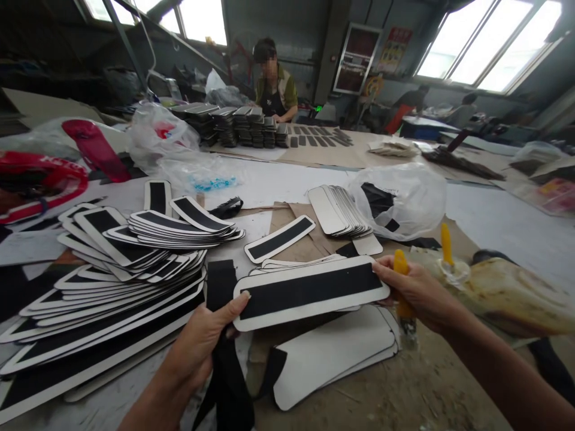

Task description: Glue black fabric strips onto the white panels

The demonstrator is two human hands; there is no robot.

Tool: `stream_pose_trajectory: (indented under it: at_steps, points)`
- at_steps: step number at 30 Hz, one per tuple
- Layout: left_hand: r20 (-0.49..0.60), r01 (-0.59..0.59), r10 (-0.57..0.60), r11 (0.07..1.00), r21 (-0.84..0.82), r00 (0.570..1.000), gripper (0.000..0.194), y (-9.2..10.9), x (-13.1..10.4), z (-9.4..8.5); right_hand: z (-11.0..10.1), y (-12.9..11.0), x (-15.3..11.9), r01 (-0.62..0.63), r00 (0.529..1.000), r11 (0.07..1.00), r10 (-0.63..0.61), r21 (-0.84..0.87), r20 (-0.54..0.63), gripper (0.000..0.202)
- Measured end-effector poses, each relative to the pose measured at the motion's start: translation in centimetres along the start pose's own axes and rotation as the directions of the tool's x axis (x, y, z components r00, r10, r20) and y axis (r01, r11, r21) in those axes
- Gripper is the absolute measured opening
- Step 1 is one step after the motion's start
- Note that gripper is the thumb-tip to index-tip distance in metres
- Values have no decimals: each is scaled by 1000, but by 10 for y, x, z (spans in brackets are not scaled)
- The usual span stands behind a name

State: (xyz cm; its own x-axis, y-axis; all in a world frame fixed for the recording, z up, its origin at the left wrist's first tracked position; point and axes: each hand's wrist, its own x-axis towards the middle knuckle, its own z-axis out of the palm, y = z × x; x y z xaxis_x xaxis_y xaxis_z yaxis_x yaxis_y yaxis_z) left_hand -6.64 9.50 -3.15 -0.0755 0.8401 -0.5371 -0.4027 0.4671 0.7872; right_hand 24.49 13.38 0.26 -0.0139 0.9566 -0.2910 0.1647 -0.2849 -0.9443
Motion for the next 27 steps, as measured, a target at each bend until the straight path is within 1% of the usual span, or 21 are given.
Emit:
stream_pose_trajectory:
  at_steps: [1, 3, 5, 7, 8, 11, 12, 13, 16, 17, 19, 21, 23, 25, 27]
  points:
    - [-22, -32, 33, 998, 62, 999, 29, 3, 6, 1, 0, -1, 7, 18, 999, 993, -21, -112, -24, 29]
    - [-65, -83, 95, 982, 171, 993, 34, 5, 17, 4, 2, -2, 19, 34, 996, 949, -58, -314, -66, 26]
    - [-86, -133, 160, 956, 261, 983, 41, 3, 28, 6, 4, 1, 29, 34, 993, 885, -81, -464, -83, 24]
    - [-106, -166, 215, 923, 347, 971, 44, -1, 37, 7, 5, 6, 38, 14, 995, 807, -72, -591, -75, 23]
    - [-114, -174, 233, 908, 382, 966, 42, -4, 41, 6, 5, 10, 42, 9, 996, 747, -68, -665, -63, 23]
    - [-152, -180, 279, 867, 465, 948, 30, -10, 51, 5, 6, 22, 51, 22, 993, 507, -112, -862, -40, 23]
    - [-160, -182, 302, 839, 513, 940, 29, -12, 53, 4, 6, 26, 53, 25, 990, 443, -137, -896, -40, 21]
    - [-166, -183, 333, 798, 574, 928, 30, -12, 55, 4, 6, 29, 54, 26, 986, 399, -159, -917, -41, 20]
    - [-158, -166, 408, 652, 740, 899, 36, -13, 56, 6, 7, 34, 53, 24, 982, 331, -187, -943, -41, 18]
    - [-151, -160, 417, 621, 767, 896, 37, -12, 56, 7, 7, 35, 52, 20, 980, 302, -193, -953, -41, 19]
    - [-132, -160, 415, 596, 787, 900, 37, -12, 54, 10, 6, 33, 47, -6, 977, 239, -208, -971, -57, 20]
    - [-107, -166, 410, 576, 800, 906, 35, -12, 53, 12, 7, 29, 42, -56, 968, 180, -230, -982, -97, 19]
    - [-87, -173, 404, 565, 807, 910, 33, -14, 53, 13, 13, 24, 37, -85, 950, 99, -292, -991, -111, 17]
    - [-76, -180, 405, 556, 811, 911, 32, -16, 54, 12, 26, 18, 35, -53, 916, 1, -399, -999, -49, 16]
    - [-68, -187, 411, 550, 814, 909, 32, -19, 54, 12, 47, 14, 37, 32, 863, -87, -500, -996, 72, 15]
